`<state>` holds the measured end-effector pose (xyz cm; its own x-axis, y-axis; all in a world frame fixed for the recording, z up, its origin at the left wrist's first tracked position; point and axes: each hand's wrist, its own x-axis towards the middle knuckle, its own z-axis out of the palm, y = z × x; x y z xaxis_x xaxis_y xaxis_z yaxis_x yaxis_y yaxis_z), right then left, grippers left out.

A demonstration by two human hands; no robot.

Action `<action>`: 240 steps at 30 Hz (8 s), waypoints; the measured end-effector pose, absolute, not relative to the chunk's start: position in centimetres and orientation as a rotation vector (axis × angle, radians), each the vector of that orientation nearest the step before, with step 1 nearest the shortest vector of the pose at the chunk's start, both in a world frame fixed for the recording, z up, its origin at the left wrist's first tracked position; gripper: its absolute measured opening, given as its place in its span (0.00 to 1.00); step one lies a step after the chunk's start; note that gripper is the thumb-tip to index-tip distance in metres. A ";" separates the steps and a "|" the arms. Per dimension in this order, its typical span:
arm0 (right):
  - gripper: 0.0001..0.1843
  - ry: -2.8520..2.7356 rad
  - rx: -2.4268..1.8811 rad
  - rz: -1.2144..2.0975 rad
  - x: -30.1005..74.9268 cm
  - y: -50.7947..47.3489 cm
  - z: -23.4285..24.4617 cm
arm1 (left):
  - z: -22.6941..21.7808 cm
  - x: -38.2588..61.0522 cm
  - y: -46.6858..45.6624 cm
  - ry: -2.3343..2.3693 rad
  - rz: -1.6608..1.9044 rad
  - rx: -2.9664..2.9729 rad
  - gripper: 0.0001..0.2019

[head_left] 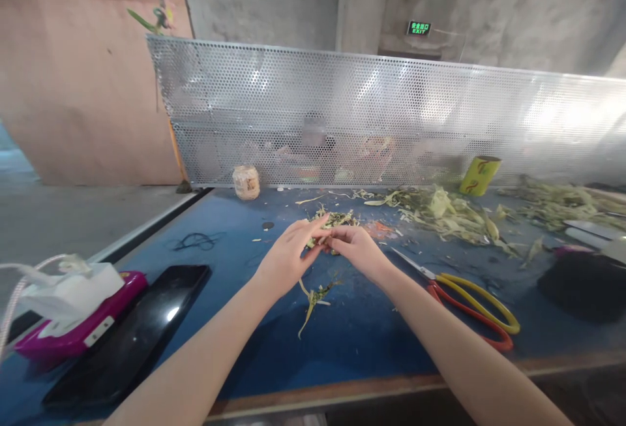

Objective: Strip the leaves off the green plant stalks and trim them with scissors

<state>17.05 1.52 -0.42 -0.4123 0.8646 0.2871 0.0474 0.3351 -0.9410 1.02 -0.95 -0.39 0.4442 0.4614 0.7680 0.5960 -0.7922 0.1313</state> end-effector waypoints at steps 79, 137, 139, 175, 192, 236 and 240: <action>0.14 -1.850 -0.819 1.068 16.8 0.9 -0.4 | 0.0 1.2 -1.3 -1.302 -1.497 -2.368 0.34; 0.19 -2.258 -0.859 0.147 17.8 1.9 -0.9 | 0.6 1.0 -1.0 -1.769 -1.883 -2.571 0.32; 0.18 -2.218 -0.812 0.245 17.6 1.8 -0.9 | 0.5 0.9 -0.8 -1.795 -1.936 -2.578 0.33; 0.10 -1.722 -0.683 0.961 17.0 1.4 -0.8 | 0.1 1.5 -0.6 -1.857 -2.903 -2.611 0.43; 0.12 -1.677 -0.754 1.126 16.9 2.0 -1.0 | 0.6 1.2 -0.9 -2.040 -2.414 -2.578 0.46; 0.15 -1.504 -0.881 1.305 16.8 1.8 -1.2 | 0.4 1.8 -2.1 -1.771 -2.145 -2.548 0.40; 0.15 -1.481 -0.818 1.318 16.6 1.5 -0.9 | 0.5 1.8 -2.0 -1.729 -2.148 -2.548 0.39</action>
